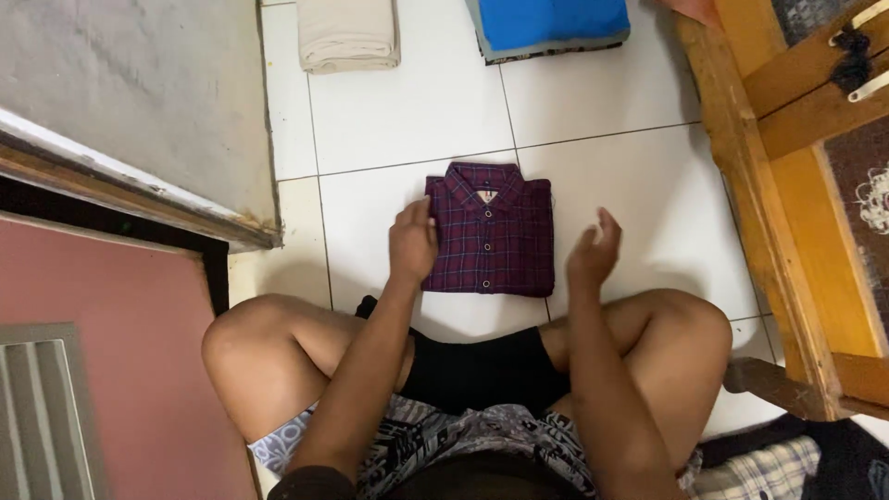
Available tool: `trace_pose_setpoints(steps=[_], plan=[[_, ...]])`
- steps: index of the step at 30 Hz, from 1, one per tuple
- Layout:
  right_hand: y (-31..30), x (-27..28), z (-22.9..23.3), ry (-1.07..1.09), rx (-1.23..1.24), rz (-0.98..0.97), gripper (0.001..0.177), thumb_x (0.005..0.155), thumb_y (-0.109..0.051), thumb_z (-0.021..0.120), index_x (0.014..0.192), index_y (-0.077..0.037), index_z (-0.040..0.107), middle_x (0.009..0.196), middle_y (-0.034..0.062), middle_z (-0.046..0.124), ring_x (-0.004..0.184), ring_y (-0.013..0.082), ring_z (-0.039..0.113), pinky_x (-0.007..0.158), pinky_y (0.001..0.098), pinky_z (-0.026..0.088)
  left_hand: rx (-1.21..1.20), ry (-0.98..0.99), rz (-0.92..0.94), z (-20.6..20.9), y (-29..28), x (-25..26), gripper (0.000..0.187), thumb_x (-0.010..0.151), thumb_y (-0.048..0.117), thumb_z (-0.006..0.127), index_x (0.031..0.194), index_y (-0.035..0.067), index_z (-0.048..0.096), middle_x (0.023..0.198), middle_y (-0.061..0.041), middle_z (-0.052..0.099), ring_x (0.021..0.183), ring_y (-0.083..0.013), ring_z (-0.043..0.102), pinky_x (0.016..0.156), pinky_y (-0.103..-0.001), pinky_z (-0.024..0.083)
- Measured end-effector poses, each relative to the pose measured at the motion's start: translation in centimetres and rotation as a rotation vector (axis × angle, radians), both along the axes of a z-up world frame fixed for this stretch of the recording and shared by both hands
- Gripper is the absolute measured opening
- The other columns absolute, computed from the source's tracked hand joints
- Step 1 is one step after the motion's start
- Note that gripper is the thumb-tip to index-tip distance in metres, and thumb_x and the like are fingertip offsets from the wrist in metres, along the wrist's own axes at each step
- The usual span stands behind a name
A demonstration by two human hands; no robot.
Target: The person sits on the floor and folds a maroon plaid shirt, placing it on a stack. They then unfold a beige plaid shirt, smooth it out, and fold it neatly on the floor.
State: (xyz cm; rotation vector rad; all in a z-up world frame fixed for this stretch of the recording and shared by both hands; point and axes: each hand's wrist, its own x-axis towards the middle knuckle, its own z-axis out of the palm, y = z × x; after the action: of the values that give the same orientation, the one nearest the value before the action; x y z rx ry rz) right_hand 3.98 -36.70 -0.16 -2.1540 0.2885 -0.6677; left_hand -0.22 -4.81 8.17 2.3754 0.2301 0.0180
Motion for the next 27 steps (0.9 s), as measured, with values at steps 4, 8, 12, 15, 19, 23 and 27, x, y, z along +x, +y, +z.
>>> trace_pose_setpoints(steps=[4,8,12,15,19,23,27], plan=[[7.3,-0.8,1.2,-0.117,-0.26,0.411,0.04,0.102,-0.011,0.045,0.138,-0.005,0.061,0.132,0.0229,0.062,0.128,0.0432,0.056,0.111,0.0566,0.039,0.204,-0.049,-0.173,-1.5,-2.1,-0.7,0.054,0.109,0.023,0.04,0.16,0.006,0.034,0.159,-0.02,0.041,0.147,-0.0385,0.037,0.119,-0.049,0.033],[11.4,-3.8,1.4,0.151,-0.541,0.659,0.059,0.105,-0.027,0.051,0.16,-0.012,0.035,0.161,0.0233,0.035,0.151,0.0412,0.03,0.117,0.0668,0.023,0.416,0.178,-0.345,-3.6,-3.6,-0.2,0.066,0.111,0.041,0.029,0.164,0.005,0.013,0.171,-0.017,0.013,0.157,-0.035,0.012,0.127,-0.05,0.015],[10.2,-3.9,1.2,0.377,-0.548,0.542,0.06,0.111,-0.039,0.037,0.162,-0.008,0.028,0.167,0.0224,0.026,0.156,0.0368,0.021,0.124,0.0628,0.014,0.541,0.344,-0.41,-3.2,-3.6,-0.2,0.073,0.11,0.053,0.015,0.165,0.007,0.004,0.173,-0.014,0.0,0.159,-0.0306,-0.001,0.129,-0.049,0.002],[10.2,-3.7,1.0,0.356,-0.601,0.475,0.063,0.109,-0.039,0.043,0.161,-0.007,0.03,0.166,0.0228,0.027,0.155,0.0371,0.025,0.121,0.0654,0.016,0.57,0.27,-0.391,-5.5,-3.4,-0.1,0.076,0.108,0.058,0.018,0.164,0.008,0.006,0.173,-0.012,0.002,0.159,-0.0307,0.002,0.129,-0.05,0.004],[9.1,-3.2,0.5,0.471,-0.561,0.369,0.062,0.11,-0.035,0.043,0.161,-0.004,0.027,0.168,0.0247,0.023,0.156,0.0389,0.02,0.119,0.0701,0.009,0.546,0.279,-0.394,-6.4,-3.0,-0.1,0.078,0.107,0.061,0.016,0.164,0.009,0.007,0.173,-0.012,0.002,0.159,-0.0293,0.0,0.129,-0.051,0.002],[7.9,-2.4,1.3,0.554,-0.454,0.347,0.06,0.112,-0.034,0.036,0.163,-0.006,0.023,0.17,0.0228,0.014,0.158,0.0367,0.01,0.119,0.0702,-0.001,0.468,0.212,-0.377,-6.0,-2.5,1.0,0.074,0.108,0.057,0.018,0.164,0.009,0.015,0.172,-0.01,0.012,0.159,-0.0276,0.008,0.129,-0.051,0.001],[9.2,-1.6,3.2,0.338,-0.489,0.503,0.056,0.11,-0.018,0.04,0.162,-0.006,0.026,0.169,0.0222,0.018,0.157,0.0386,0.014,0.12,0.0686,0.007,0.397,0.137,-0.251,-5.3,-1.7,1.7,0.057,0.108,0.027,0.032,0.163,0.014,0.026,0.167,-0.007,0.029,0.155,-0.0274,0.024,0.125,-0.052,0.018]])
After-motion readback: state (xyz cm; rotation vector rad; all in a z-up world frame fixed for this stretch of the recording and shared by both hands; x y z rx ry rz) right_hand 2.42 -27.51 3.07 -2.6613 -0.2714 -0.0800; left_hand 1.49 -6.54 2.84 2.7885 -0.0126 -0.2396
